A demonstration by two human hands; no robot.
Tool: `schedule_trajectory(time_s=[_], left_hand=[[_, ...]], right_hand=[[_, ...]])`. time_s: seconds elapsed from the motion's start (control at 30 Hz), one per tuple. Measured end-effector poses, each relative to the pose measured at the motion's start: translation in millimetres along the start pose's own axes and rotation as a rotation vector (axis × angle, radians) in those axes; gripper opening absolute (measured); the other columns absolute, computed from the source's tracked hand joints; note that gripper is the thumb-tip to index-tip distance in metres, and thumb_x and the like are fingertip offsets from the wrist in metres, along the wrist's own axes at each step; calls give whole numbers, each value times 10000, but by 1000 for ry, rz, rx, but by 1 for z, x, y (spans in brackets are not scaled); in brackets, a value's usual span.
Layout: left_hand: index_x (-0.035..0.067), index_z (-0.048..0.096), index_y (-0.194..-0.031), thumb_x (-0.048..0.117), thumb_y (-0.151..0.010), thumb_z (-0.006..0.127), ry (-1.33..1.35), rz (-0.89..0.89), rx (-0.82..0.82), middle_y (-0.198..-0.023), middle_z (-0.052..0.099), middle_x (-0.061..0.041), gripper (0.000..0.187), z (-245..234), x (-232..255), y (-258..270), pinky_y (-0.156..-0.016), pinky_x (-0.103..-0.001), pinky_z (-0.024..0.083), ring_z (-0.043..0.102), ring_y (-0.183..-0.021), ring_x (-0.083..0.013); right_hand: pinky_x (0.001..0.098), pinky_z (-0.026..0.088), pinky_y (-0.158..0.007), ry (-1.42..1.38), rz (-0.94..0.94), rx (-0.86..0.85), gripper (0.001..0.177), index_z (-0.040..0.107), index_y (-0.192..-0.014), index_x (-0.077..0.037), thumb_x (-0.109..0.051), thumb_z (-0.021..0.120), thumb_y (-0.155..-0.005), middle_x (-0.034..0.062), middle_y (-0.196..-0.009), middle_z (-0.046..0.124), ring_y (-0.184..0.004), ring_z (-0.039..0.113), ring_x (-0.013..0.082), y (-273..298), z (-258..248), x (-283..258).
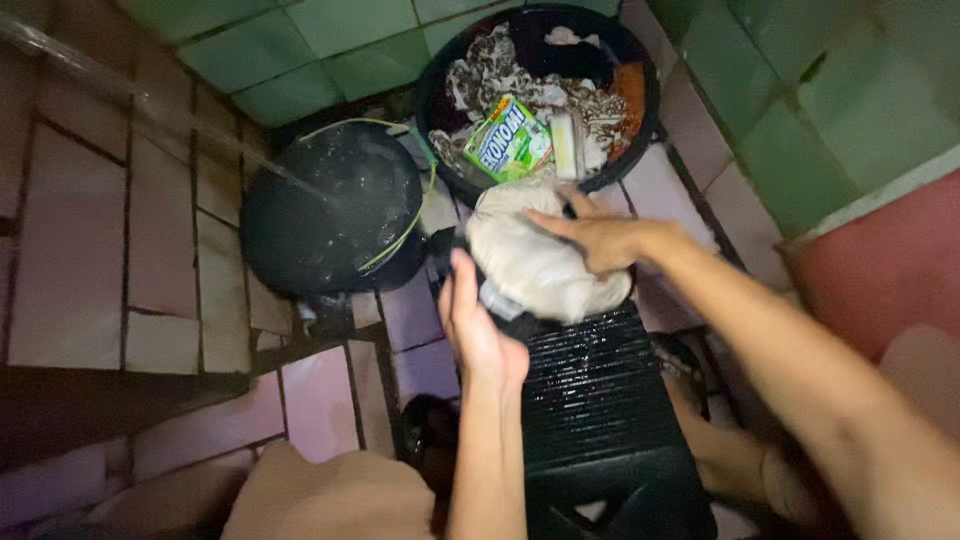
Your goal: The person hand-washes a yellow shirt and a white garment by scrubbing them against a washboard with soap, then rinses each item in a bucket of water.
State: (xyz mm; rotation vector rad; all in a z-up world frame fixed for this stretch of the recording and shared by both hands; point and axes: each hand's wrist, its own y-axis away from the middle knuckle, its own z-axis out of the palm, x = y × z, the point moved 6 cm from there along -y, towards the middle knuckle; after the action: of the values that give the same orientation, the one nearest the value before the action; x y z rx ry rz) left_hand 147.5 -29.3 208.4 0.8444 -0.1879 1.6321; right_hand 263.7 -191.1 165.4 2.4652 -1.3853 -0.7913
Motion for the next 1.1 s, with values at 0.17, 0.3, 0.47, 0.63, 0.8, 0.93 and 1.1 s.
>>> schedule_trajectory(time_s=[0.17,0.3,0.47,0.63,0.8,0.93,1.1], left_hand=[[-14,646,-1268,373,-1056,597,98,42,-357,-1236,681,-109,444,83,40,8,-978,-397,522,648,-1125,-225],[51,683,-1193,420,-945,574,122,6,-209,-1194,722,-98,458,31,71,-46,-958,-424,548,689,-1102,-251],[-30,709,-1192,448,-907,669,-1737,17,-11,-1248,719,-250,558,-80,18,-143,-983,-483,527,681,-1172,-365],[82,672,-1310,488,-1011,745,-1830,614,-31,-1471,430,-332,509,-76,-69,-171,-772,-796,54,359,-1313,-721],[93,714,-1209,423,-1025,528,-1567,555,-41,-1310,651,-147,421,-139,-131,-71,-1220,-506,400,573,-1297,-360],[56,687,-1262,341,-1042,504,-2028,838,-7,-1418,582,-223,404,-112,-135,-127,-1152,-568,342,506,-1330,-414],[141,663,-1368,520,-986,493,-1841,326,62,-1537,450,-193,564,-67,-115,-179,-1051,-729,154,305,-1361,-499]], right_hand=[[401,501,-1096,-954,-104,337,444,660,-1343,-46,-132,706,-910,128,-1300,727,-1218,657,262,-14,-13,2],[421,573,-991,-1243,-120,395,479,695,-1297,-3,-145,726,-841,126,-1178,776,-1080,726,288,-7,-41,26],[454,484,-1031,-271,200,443,658,641,-1314,-35,-182,838,-704,223,-1310,668,-1212,640,400,-31,-16,79],[655,160,-1063,-539,700,713,545,672,-1328,-231,-524,673,-868,172,-1608,376,-1426,297,473,-53,69,74],[524,352,-1179,-610,297,957,396,698,-1120,-92,-427,500,-1051,162,-1175,678,-1181,596,324,-56,152,33],[562,276,-1208,-406,407,969,415,649,-1245,-77,-433,562,-1052,224,-1315,597,-1310,500,391,-108,101,56],[577,243,-1039,-259,743,1036,541,628,-1262,-116,-493,636,-874,197,-1239,571,-1217,472,384,-70,76,27]])
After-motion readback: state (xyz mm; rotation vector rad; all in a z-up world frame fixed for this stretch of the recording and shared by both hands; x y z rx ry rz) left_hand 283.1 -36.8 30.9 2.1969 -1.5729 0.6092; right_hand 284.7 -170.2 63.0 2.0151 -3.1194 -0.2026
